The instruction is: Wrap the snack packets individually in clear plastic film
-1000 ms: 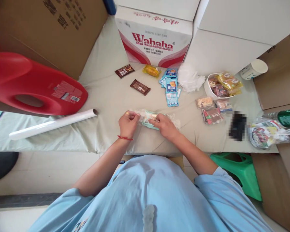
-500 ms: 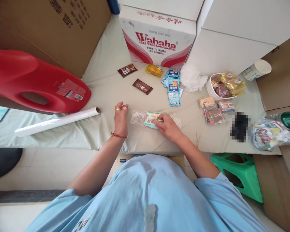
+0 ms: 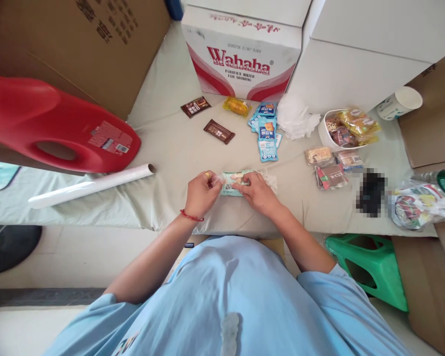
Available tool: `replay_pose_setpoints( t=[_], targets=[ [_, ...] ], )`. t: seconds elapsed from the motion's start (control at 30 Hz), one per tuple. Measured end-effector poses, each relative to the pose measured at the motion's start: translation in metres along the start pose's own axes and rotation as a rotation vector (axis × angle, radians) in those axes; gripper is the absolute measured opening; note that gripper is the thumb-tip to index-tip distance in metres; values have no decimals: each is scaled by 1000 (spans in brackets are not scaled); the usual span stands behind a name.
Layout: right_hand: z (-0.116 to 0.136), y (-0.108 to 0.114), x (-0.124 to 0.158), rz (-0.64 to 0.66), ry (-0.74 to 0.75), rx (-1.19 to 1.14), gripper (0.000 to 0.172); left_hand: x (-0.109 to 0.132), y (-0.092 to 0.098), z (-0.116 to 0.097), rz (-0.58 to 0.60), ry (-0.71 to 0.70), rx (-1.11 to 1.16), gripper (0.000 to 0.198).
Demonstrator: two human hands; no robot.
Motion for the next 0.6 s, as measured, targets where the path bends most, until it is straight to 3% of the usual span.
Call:
replay_pose_setpoints(
  t=[0.1, 0.17, 0.37, 0.47, 0.53, 0.6],
  targets=[
    [0, -1, -2, -6, 11, 2, 39, 4, -20, -18, -44, -15, 50, 7],
    [1, 0, 0, -28, 16, 1, 36, 9, -36, -26, -32, -54, 32, 18],
    [-2, 18, 20, -78, 48, -269, 36, 38, -68, -34, 32, -245, -348, 56],
    [-26, 32, 33, -256, -214, -406, 36, 44, -77, -30, 127, -233, -546, 61],
    [-47, 41, 40, -463, -438, -342, 47, 43, -79, -28, 163, -221, -620, 60],
    [-62, 44, 42, -574, -589, -226, 64, 40, -80, -28, 170, -227, -661, 60]
  ],
)
Point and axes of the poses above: each hand's wrist, its own x-axis away from the middle knuckle, its own y-axis out of the back of the hand, z = x × y, the point moved 4 cm from there along -x, towards the middle knuckle, and after that the axes turned 5 degrees about z, right-handed, at the moved point
